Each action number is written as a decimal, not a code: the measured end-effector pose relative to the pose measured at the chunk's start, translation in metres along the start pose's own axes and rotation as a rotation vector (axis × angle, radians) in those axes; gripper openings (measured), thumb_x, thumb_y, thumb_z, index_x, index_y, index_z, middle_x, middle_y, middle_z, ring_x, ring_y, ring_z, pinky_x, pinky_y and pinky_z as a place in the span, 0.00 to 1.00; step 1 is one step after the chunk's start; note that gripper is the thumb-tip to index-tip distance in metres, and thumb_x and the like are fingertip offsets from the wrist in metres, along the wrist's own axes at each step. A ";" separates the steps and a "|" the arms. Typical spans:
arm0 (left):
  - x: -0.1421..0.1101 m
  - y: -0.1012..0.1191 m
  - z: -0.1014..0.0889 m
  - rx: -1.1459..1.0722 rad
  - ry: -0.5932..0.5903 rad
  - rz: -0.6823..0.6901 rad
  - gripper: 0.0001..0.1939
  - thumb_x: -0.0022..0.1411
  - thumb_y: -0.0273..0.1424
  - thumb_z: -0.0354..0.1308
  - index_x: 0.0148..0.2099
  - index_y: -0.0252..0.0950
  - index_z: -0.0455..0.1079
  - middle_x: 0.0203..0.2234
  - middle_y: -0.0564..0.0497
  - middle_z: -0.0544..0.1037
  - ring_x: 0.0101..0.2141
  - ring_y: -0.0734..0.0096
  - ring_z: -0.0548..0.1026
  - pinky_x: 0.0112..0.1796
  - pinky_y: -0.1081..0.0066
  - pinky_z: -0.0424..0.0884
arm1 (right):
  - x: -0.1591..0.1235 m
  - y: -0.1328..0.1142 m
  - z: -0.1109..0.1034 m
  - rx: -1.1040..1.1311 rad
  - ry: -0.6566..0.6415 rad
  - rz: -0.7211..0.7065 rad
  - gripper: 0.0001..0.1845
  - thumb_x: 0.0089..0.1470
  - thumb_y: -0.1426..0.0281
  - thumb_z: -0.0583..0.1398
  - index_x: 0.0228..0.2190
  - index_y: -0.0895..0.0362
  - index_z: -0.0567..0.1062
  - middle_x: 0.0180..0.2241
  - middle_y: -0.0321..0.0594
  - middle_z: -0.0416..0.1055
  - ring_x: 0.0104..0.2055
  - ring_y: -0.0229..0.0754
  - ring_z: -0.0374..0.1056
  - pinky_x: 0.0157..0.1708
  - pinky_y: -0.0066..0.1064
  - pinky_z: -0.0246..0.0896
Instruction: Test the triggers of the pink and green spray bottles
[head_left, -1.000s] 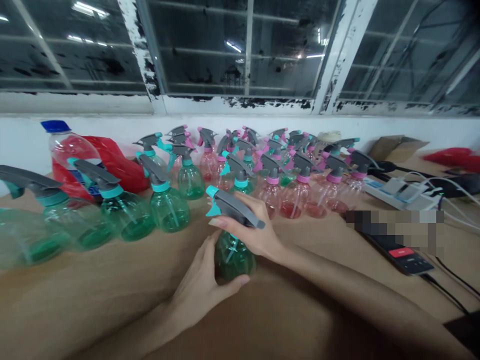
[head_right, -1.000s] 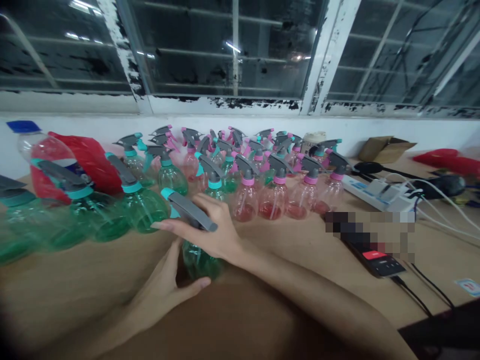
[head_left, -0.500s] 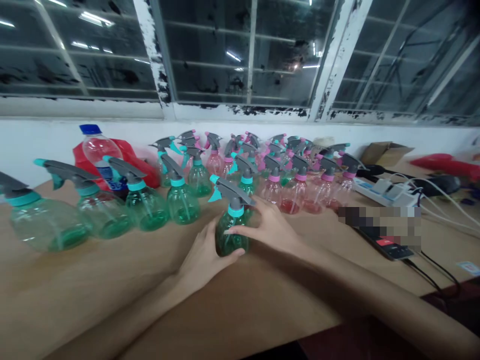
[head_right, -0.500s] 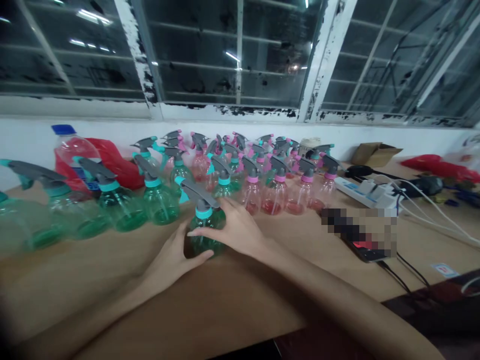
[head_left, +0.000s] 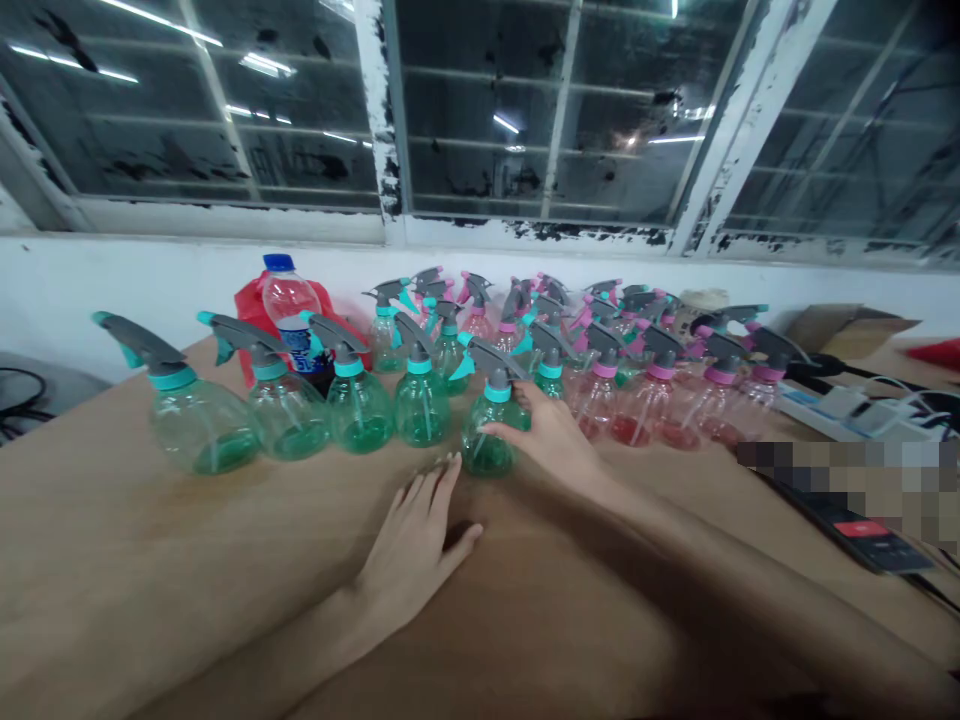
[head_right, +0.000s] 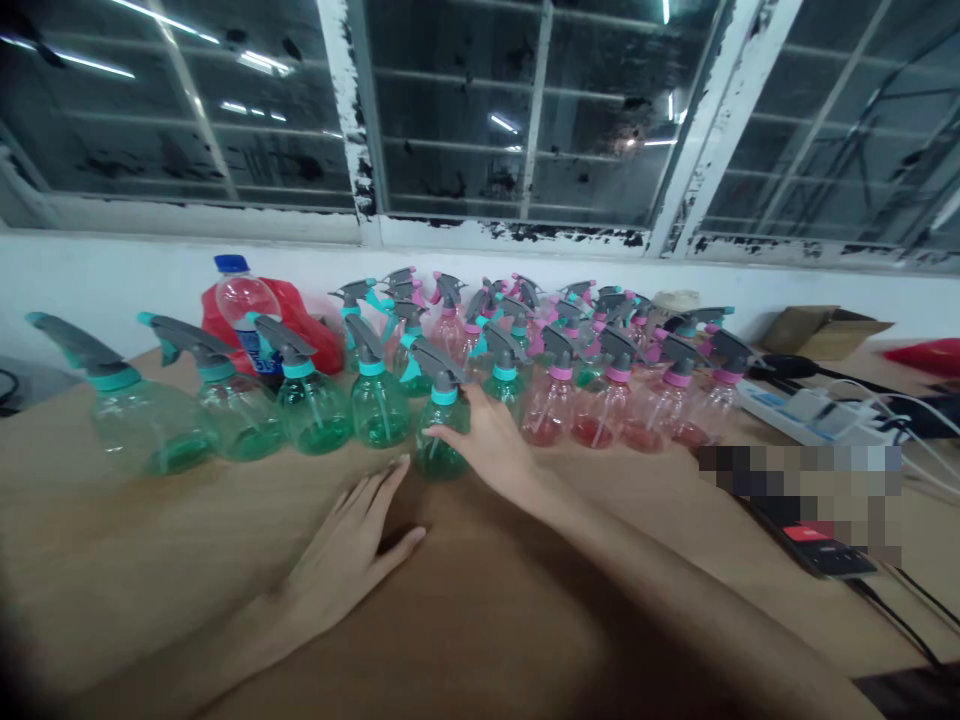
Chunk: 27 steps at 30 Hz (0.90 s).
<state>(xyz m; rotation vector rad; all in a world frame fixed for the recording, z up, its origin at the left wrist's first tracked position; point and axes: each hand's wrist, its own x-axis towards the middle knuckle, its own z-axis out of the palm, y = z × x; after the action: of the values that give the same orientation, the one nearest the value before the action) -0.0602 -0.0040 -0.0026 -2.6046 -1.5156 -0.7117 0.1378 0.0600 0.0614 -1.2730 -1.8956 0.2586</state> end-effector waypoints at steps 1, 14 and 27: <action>-0.001 0.000 0.000 0.004 -0.007 0.015 0.30 0.66 0.40 0.48 0.64 0.29 0.51 0.56 0.36 0.65 0.55 0.49 0.64 0.52 0.51 0.60 | 0.004 0.000 0.002 0.001 0.000 0.001 0.29 0.47 0.59 0.65 0.48 0.61 0.68 0.44 0.53 0.75 0.47 0.58 0.71 0.43 0.48 0.65; -0.002 0.005 -0.002 0.127 -0.139 0.135 0.26 0.66 0.40 0.50 0.59 0.26 0.62 0.59 0.37 0.62 0.59 0.51 0.59 0.57 0.49 0.55 | 0.042 0.016 0.028 0.053 0.004 -0.013 0.26 0.50 0.63 0.64 0.48 0.62 0.64 0.46 0.54 0.72 0.47 0.55 0.70 0.44 0.45 0.63; -0.003 0.004 0.000 0.064 -0.110 0.134 0.24 0.66 0.38 0.50 0.59 0.28 0.62 0.58 0.37 0.63 0.59 0.51 0.59 0.56 0.49 0.55 | 0.034 0.012 0.023 0.148 0.030 0.024 0.36 0.50 0.57 0.62 0.54 0.60 0.58 0.54 0.57 0.66 0.55 0.57 0.65 0.50 0.50 0.62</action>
<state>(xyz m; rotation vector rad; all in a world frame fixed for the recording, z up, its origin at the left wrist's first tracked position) -0.0584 -0.0084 -0.0027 -2.7060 -1.3480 -0.5069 0.1237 0.1000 0.0572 -1.1945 -1.8019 0.3827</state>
